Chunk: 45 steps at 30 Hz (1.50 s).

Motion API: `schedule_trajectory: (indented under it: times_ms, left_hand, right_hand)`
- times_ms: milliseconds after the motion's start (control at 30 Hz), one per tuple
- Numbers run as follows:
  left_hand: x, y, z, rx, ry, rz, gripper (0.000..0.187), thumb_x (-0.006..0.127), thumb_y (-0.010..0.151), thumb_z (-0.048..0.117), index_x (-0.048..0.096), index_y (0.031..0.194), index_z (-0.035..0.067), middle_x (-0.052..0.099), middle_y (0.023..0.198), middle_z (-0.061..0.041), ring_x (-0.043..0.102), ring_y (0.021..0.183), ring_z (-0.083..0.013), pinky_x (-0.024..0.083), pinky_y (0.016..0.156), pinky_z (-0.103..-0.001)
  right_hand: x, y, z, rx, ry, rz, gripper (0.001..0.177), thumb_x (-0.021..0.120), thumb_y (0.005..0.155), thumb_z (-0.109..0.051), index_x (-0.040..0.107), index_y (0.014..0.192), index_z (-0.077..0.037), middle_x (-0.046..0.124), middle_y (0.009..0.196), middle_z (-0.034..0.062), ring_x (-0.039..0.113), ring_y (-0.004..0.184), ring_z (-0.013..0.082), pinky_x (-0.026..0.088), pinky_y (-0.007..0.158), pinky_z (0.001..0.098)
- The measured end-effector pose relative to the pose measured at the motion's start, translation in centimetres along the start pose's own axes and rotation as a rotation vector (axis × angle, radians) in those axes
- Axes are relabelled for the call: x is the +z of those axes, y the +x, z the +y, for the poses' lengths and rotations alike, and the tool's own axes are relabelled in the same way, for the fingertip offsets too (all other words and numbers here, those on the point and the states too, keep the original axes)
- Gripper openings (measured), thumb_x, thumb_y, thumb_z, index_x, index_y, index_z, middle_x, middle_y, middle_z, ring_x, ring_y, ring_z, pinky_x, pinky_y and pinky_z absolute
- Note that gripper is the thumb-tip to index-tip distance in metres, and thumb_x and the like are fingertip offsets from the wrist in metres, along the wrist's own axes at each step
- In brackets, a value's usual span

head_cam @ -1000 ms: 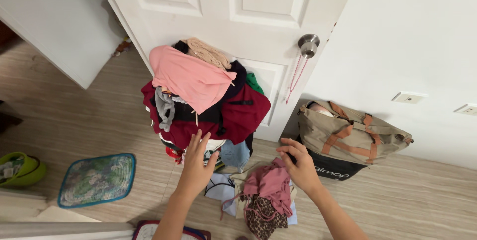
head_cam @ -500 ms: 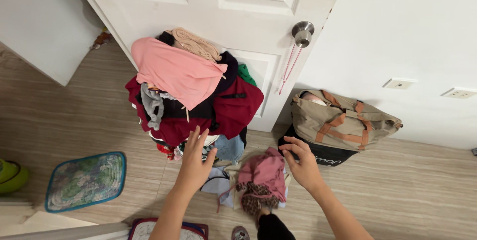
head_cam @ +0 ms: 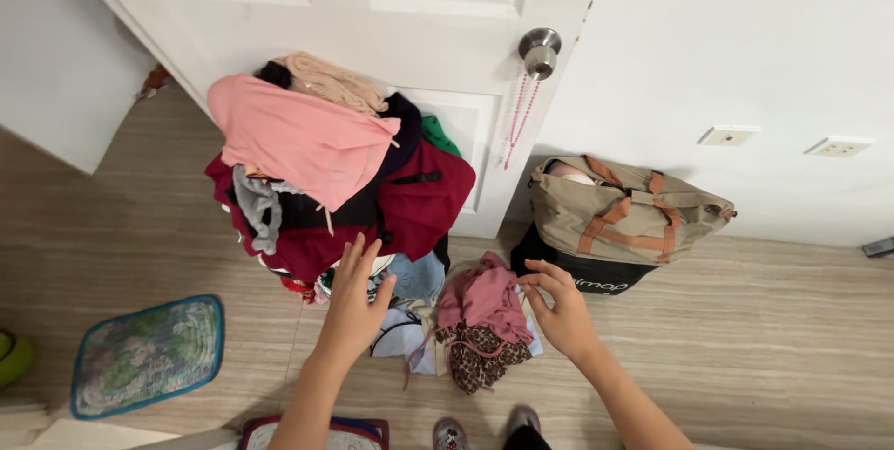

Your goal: The person folds a shirt on a bed, places it into an organizer bin, and then gathers other items of clothing from a pile.

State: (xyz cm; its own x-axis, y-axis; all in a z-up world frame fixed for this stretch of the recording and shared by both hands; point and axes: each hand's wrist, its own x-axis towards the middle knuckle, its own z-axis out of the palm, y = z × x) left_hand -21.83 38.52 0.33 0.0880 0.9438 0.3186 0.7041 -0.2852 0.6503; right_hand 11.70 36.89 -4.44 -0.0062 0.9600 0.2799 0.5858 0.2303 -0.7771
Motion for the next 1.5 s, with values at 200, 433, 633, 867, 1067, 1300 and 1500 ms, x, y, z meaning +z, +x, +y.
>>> schedule_trajectory:
  times_ms: [200,433,633,867,1067,1300,1500]
  left_hand:
    - [2.4,2.4,1.2,0.044,-0.042,-0.004,0.056,0.064,0.096,0.021,0.049,0.148,0.007,0.037,0.161,-0.022,0.031,0.150,-0.0436,0.032,0.117,-0.049]
    - [7.2,4.6,3.4,0.097,-0.047,-0.008,0.056,0.066,0.094,0.019,0.050,0.147,0.007,0.039,0.160,-0.022,0.035,0.148,-0.0444,0.033,0.117,-0.049]
    - [11.0,5.0,6.1,0.104,-0.046,-0.003,0.055,0.065,0.095,0.019,0.050,0.146,0.007,0.040,0.159,-0.022,0.035,0.148,-0.0437,0.033,0.117,-0.050]
    - [15.0,3.6,6.7,0.054,0.001,-0.024,0.054,0.063,0.097,0.024,0.050,0.147,0.007,0.039,0.159,-0.021,0.034,0.148,-0.0424,0.032,0.117,-0.050]
    - [18.7,2.4,4.2,-0.054,-0.009,-0.089,0.054,0.063,0.096,0.023,0.050,0.146,0.009,0.037,0.160,-0.019,0.031,0.150,-0.0392,0.031,0.117,-0.048]
    - [24.5,1.5,-2.0,-0.116,-0.063,-0.122,0.054,0.065,0.095,0.021,0.050,0.146,0.010,0.038,0.160,-0.017,0.033,0.149,-0.0358,0.032,0.117,-0.046]
    - [29.3,-0.2,-8.6,-0.177,-0.133,-0.127,0.055,0.066,0.094,0.020,0.051,0.145,0.010,0.041,0.159,-0.017,0.037,0.147,-0.0348,0.034,0.116,-0.043]
  right_hand:
    - [-1.5,-0.3,2.8,0.037,0.001,0.013,0.015,0.071,0.089,-0.011,0.078,0.102,-0.010,0.068,0.131,0.0091,0.059,0.125,0.0300,0.048,0.103,0.0394]
    - [-4.4,-0.1,5.7,0.050,0.012,-0.026,0.015,0.069,0.089,-0.009,0.076,0.102,-0.009,0.066,0.133,0.0094,0.057,0.128,0.0319,0.047,0.104,0.0409]
    - [-6.9,0.9,8.5,0.042,0.024,-0.082,0.014,0.069,0.089,-0.008,0.075,0.101,-0.008,0.067,0.133,0.0091,0.058,0.128,0.0308,0.048,0.103,0.0405]
    - [-7.2,1.0,13.3,0.004,0.007,-0.144,0.014,0.070,0.087,-0.008,0.076,0.100,-0.009,0.067,0.131,0.0092,0.059,0.125,0.0310,0.048,0.103,0.0396]
    - [-5.1,0.0,18.3,0.069,0.019,-0.203,0.014,0.070,0.087,-0.008,0.076,0.100,-0.010,0.067,0.131,0.0088,0.058,0.125,0.0309,0.047,0.103,0.0393]
    - [0.0,-0.4,25.8,0.100,-0.001,-0.194,0.012,0.070,0.087,-0.008,0.076,0.097,-0.010,0.068,0.128,0.0076,0.059,0.124,0.0309,0.047,0.103,0.0395]
    - [6.1,-1.2,33.0,0.088,-0.069,-0.185,0.013,0.070,0.085,-0.008,0.076,0.097,-0.009,0.068,0.127,0.0087,0.058,0.122,0.0323,0.047,0.103,0.0409]
